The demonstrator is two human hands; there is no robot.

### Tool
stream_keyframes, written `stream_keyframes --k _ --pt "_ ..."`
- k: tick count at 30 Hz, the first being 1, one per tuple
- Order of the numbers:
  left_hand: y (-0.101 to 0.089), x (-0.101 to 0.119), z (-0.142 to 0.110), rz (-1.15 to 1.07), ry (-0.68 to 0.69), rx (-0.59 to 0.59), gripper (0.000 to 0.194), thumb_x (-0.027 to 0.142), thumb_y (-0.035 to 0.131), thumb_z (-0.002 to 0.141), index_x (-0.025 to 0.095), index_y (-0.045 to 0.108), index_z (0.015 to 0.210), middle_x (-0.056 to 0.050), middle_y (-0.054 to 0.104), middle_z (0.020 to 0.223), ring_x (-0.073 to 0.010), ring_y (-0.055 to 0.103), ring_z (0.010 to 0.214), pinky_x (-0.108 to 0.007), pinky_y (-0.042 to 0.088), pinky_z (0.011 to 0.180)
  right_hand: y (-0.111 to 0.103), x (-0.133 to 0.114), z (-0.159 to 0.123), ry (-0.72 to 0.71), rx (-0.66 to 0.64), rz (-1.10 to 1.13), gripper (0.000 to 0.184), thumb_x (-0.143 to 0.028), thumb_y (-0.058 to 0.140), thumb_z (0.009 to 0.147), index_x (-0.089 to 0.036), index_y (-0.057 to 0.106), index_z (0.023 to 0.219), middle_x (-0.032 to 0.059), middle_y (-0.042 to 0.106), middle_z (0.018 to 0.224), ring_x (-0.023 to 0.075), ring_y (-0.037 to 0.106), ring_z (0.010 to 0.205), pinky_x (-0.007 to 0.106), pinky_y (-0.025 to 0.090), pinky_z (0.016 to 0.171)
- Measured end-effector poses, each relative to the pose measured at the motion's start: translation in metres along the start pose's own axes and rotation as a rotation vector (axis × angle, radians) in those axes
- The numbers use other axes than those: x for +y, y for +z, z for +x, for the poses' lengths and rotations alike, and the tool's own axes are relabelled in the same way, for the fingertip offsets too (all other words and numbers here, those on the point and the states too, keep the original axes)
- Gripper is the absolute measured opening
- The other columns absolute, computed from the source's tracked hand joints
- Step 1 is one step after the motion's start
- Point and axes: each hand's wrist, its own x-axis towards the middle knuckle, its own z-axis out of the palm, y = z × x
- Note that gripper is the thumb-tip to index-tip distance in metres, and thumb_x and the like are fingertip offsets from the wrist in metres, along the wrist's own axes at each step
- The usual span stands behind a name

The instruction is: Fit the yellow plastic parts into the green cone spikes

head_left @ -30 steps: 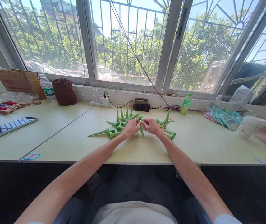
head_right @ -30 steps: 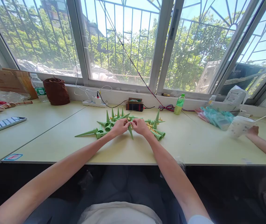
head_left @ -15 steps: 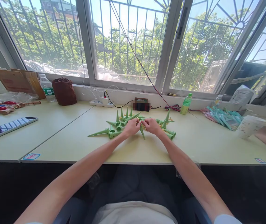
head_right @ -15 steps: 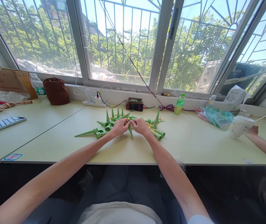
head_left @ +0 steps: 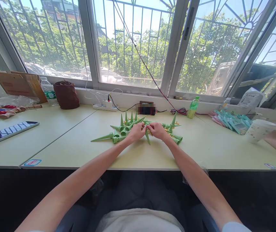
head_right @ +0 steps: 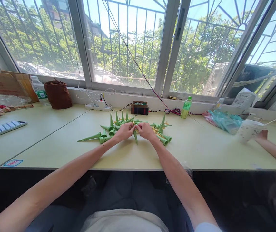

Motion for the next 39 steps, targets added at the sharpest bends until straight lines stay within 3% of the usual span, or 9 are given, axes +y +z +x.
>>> stream_keyframes --k 28,33,39 --pt "0.0026 -0.0038 0.0014 0.014 0.001 -0.004 0.019 0.028 0.050 0.086 0.018 0.062 0.076 -0.001 0.058 0.057 -0.0148 0.051 0.052 -0.027 0.035 0.054 -0.0001 0.0003 0.0001 0.042 -0.034 0.025 0.048 -0.047 0.041 0.094 -0.017 0.057 0.060 -0.0012 0.047 0.043 0.0123 0.043 0.048 0.025 0.028 0.053" --pt "0.0023 -0.0040 0.0012 0.018 0.015 0.003 0.019 0.028 0.051 0.086 0.018 0.061 0.074 0.000 0.056 0.055 -0.0144 0.050 0.051 -0.027 0.033 0.053 0.0018 0.0032 0.0012 0.012 0.005 -0.009 0.048 -0.047 0.041 0.093 -0.017 0.059 0.059 -0.0003 0.051 0.049 0.0116 0.040 0.050 0.025 0.026 0.052" --pt "0.0005 -0.0051 0.0019 0.039 0.009 0.033 0.019 0.027 0.051 0.087 0.018 0.060 0.072 -0.002 0.057 0.058 -0.0157 0.053 0.057 -0.027 0.035 0.056 0.0019 0.0015 0.0015 0.006 0.030 -0.016 0.033 -0.035 0.052 0.087 -0.016 0.064 0.063 0.0021 0.061 0.059 0.0117 0.045 0.055 0.024 0.031 0.057"
